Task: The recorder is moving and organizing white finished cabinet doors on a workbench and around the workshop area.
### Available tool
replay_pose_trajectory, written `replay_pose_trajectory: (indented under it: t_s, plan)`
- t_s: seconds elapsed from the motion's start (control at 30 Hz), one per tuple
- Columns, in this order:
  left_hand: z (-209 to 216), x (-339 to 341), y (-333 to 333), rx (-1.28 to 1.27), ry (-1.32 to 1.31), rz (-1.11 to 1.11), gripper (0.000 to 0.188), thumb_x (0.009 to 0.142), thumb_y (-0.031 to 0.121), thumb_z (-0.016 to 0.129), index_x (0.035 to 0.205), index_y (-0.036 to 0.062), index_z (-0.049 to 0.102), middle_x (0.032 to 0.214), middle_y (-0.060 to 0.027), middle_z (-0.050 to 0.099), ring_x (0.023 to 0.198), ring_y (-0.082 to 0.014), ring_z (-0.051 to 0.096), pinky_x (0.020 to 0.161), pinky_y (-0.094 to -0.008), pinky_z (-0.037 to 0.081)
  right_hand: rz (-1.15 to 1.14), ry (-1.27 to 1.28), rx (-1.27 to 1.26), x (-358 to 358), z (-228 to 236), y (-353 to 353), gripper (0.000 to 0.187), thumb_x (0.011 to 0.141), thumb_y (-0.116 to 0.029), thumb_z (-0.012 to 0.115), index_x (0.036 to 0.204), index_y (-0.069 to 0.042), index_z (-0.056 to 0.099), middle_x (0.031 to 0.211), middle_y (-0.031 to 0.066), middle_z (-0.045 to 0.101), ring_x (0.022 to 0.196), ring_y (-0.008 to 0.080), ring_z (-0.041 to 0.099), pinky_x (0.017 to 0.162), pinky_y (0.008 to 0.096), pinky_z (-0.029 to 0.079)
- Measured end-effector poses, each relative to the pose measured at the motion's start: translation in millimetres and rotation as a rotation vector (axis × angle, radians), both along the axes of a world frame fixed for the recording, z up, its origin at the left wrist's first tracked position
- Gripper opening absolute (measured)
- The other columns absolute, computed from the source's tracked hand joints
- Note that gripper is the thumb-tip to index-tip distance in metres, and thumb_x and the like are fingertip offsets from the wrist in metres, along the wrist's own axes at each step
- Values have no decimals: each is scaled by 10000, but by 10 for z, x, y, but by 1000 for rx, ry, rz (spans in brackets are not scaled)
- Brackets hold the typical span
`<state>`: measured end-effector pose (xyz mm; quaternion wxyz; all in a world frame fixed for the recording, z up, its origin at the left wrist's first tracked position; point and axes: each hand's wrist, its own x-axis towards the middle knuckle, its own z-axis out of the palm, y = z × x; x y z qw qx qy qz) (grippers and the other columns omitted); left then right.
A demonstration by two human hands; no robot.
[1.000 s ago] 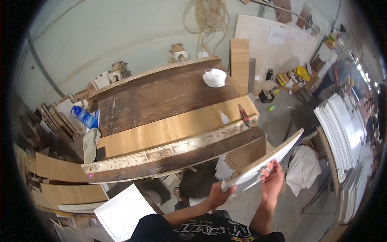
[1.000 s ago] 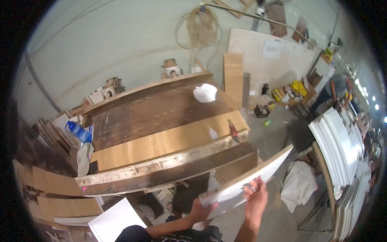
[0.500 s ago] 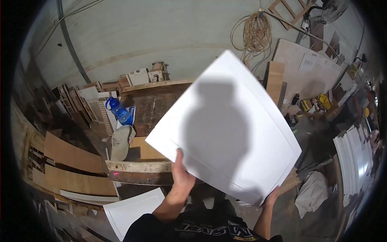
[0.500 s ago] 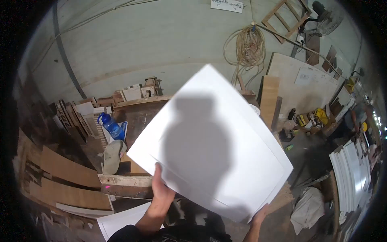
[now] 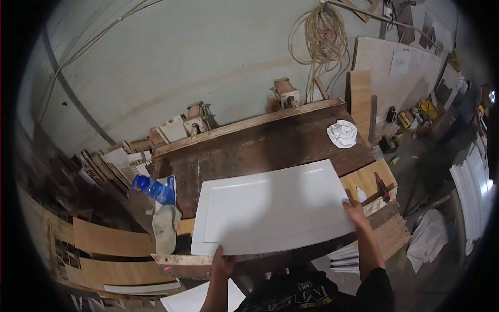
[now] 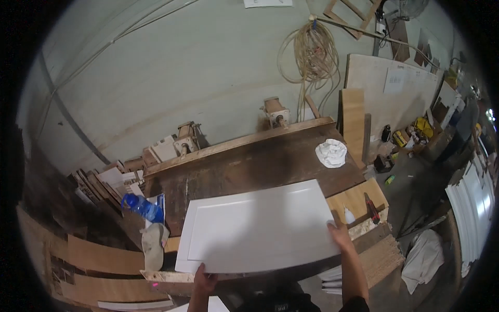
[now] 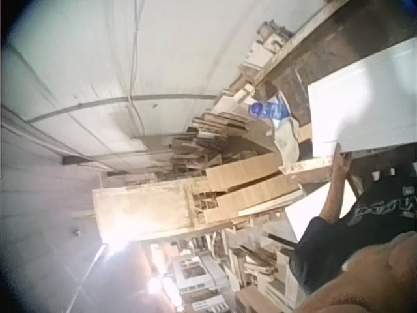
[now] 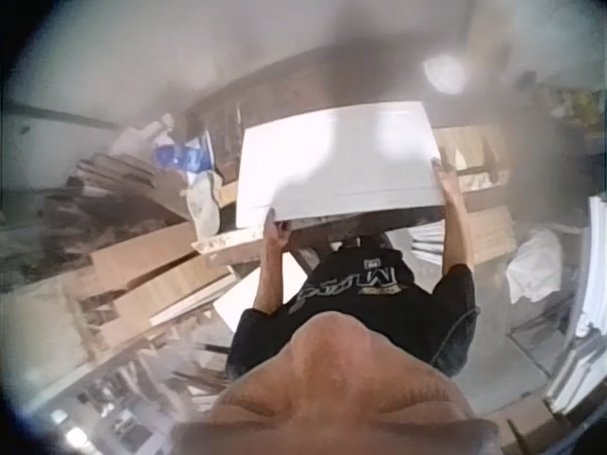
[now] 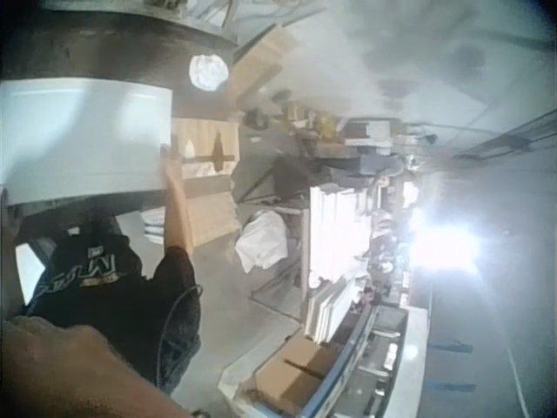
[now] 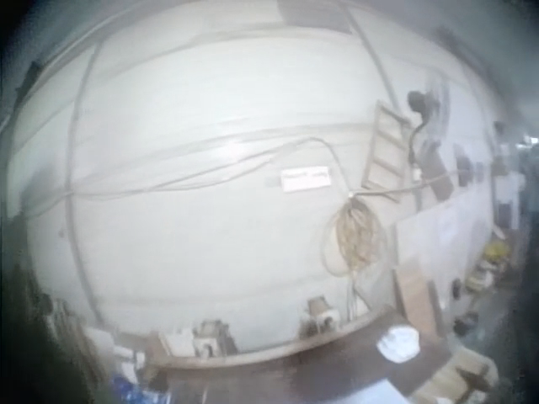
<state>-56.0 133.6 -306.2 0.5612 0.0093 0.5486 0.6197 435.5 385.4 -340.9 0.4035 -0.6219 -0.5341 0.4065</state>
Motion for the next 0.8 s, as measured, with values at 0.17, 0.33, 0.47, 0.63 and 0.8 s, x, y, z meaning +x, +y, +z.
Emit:
replay_pose_trajectory:
  t_s: [0.17,0.33,0.47,0.63,0.8]
  plan:
    - [-193,-124,618,-38,-151,236,397,1036,320,473,1343,71,511,1283,-88,574,1182,-243,549,1013,-450,486,95,-109,-76,-269,-52,984,461,924,-185,643,1338,9,585,1153,125,697,1034,219,645,909,357,498]
    - [-168,-343,1491,-222,-61,88,307,1039,281,490,1250,66,549,1212,-96,615,1076,-243,611,821,-390,562,18,3,-188,-727,-6,2076,442,896,-184,676,1297,-5,623,1140,144,709,985,245,673,853,359,522]
    - [-361,-584,2059,-240,-93,-89,317,1041,313,504,1220,65,588,1170,-108,660,1031,-256,646,782,-386,547,-3,-238,-47,-690,-476,2773,411,854,-228,706,1237,-80,678,1270,208,607,1165,341,592,980,420,480]
    - [-346,-1060,2457,-486,550,-493,334,988,325,598,1090,20,690,944,-104,743,754,-203,697,665,-385,545,-109,-594,15,-1005,-338,2911,462,817,-295,758,1246,-147,674,1293,131,589,1193,357,542,1013,472,452]
    - [-718,-1505,2645,-444,1500,-301,467,879,277,682,1269,27,632,1262,-217,631,1211,-377,560,1035,-493,442,-76,-663,96,-1160,-293,2734,499,820,-295,767,1289,-176,645,1320,86,579,1230,349,505,1025,485,431]
